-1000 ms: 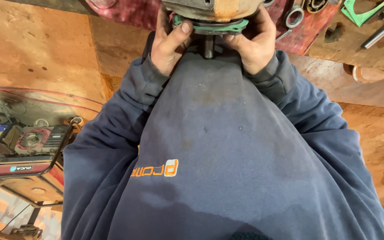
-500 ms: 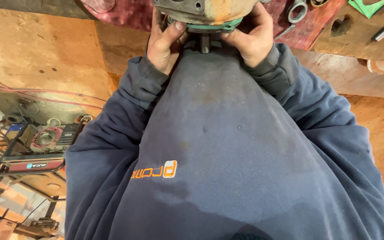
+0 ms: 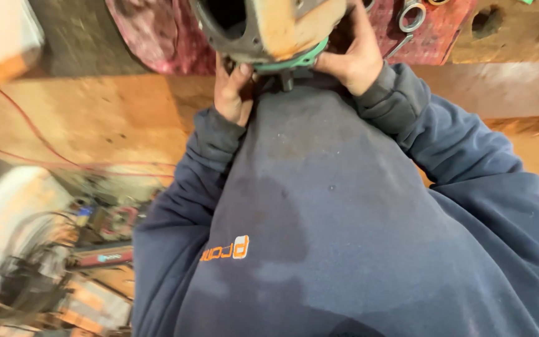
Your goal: The person inserts a metal shaft into a green mechanical housing and taps it into place with a hammer. They then place a green gasket onto the assembly and use a wrench to tighten a bolt on the shaft.
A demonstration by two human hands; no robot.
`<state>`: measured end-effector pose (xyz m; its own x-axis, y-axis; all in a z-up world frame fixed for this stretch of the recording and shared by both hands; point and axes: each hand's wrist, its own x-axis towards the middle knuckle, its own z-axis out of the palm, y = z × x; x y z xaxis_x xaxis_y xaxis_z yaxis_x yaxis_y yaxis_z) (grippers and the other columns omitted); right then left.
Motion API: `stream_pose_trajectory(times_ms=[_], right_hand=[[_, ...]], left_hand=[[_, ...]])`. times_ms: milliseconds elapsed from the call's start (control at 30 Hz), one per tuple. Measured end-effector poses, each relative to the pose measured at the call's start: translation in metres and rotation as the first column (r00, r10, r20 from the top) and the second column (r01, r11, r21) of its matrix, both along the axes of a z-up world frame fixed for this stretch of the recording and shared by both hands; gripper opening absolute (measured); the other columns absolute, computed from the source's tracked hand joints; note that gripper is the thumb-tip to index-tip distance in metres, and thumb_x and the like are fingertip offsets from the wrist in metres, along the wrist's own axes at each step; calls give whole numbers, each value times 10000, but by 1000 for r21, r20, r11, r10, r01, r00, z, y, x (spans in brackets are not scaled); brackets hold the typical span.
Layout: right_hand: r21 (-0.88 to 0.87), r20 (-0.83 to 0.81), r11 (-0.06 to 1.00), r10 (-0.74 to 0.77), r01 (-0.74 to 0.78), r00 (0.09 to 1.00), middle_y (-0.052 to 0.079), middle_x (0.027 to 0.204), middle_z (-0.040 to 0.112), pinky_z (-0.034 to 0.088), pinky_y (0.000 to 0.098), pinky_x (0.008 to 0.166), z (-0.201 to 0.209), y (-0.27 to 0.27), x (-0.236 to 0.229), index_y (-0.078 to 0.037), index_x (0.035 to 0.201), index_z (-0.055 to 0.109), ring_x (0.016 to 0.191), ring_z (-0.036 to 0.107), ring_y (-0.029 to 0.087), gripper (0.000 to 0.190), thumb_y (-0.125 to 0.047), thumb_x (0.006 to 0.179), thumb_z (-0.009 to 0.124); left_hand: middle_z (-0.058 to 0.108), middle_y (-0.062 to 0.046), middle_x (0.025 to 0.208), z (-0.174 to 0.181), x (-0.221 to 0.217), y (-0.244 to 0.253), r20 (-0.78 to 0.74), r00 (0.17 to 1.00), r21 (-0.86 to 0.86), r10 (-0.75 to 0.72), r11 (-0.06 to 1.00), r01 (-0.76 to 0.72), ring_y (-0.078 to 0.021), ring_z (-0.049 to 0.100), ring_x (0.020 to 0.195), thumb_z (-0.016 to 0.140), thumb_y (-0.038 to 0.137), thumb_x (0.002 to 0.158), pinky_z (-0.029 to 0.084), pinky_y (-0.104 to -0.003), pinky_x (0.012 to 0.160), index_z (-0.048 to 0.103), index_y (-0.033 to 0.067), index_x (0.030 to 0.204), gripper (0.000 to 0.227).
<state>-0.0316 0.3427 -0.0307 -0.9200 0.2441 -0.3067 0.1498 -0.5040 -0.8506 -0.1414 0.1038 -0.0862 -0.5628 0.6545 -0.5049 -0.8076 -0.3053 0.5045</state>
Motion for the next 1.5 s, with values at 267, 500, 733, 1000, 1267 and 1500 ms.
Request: stream_pose_trajectory(times_ms=[267, 500, 733, 1000, 1267, 1500], right_hand=[[-56, 156, 998, -26, 35, 987, 80, 1368, 607, 536, 390, 1168, -19, -10, 4, -36, 1390, 461, 1293, 596, 176, 623, 40, 906, 845], [-281, 177, 957, 124, -70, 976, 98, 1339, 618, 568, 396, 1100, -13, 14, -5, -30, 1361, 452, 1274, 629, 205, 580, 39, 920, 822], [-459, 14, 860, 258, -223, 966, 109, 1449, 540, 509, 425, 1194, -30, 38, 0, -38, 1412, 421, 1381, 584, 234, 533, 62, 991, 733], [-328, 62, 861, 430, -389, 901, 133, 1421, 577, 515, 402, 1183, -25, 67, 3, -12, 1441, 411, 1350, 598, 226, 521, -28, 1025, 726], [-370, 34, 849, 418, -377, 908, 149, 1497, 537, 456, 417, 1265, -37, 67, 13, -2, 1591, 330, 1385, 547, 236, 684, -143, 1061, 738], [-331, -43, 867, 380, -372, 924, 94, 1659, 345, 311, 400, 1345, -29, 41, 9, -58, 1715, 96, 1564, 354, 211, 1113, -305, 974, 890]], left_hand=[[471, -102, 1599, 15, 16, -9, 95, 995, 37, -40, 999, 36, -289, 469, 1489, 769, 381, 983, 390, -474, 1251, 286, 85, 1633, 862], [567, -95, 1478, 64, 22, 35, -17, 950, -174, -312, 936, 305, -257, 551, 1345, 817, 295, 933, 467, -453, 1149, 481, 47, 1525, 725], [687, -61, 1119, 3, 57, 24, -53, 968, -534, -244, 826, 179, -199, 661, 924, 712, 105, 959, 562, -374, 764, 617, 19, 1276, 342], [707, -79, 897, -7, 51, 23, -182, 919, -444, -349, 864, 240, -198, 684, 739, 579, 193, 1123, 551, -308, 633, 680, 12, 1146, 208], [731, -106, 992, 19, 39, 50, -167, 935, -321, -314, 914, 249, -162, 632, 673, 556, 177, 1069, 488, -285, 576, 678, 13, 1252, 274], [621, -82, 794, -58, 73, 24, -31, 978, -312, -207, 931, 187, -199, 604, 629, 602, 88, 1104, 474, -359, 562, 634, -16, 1150, 117]])
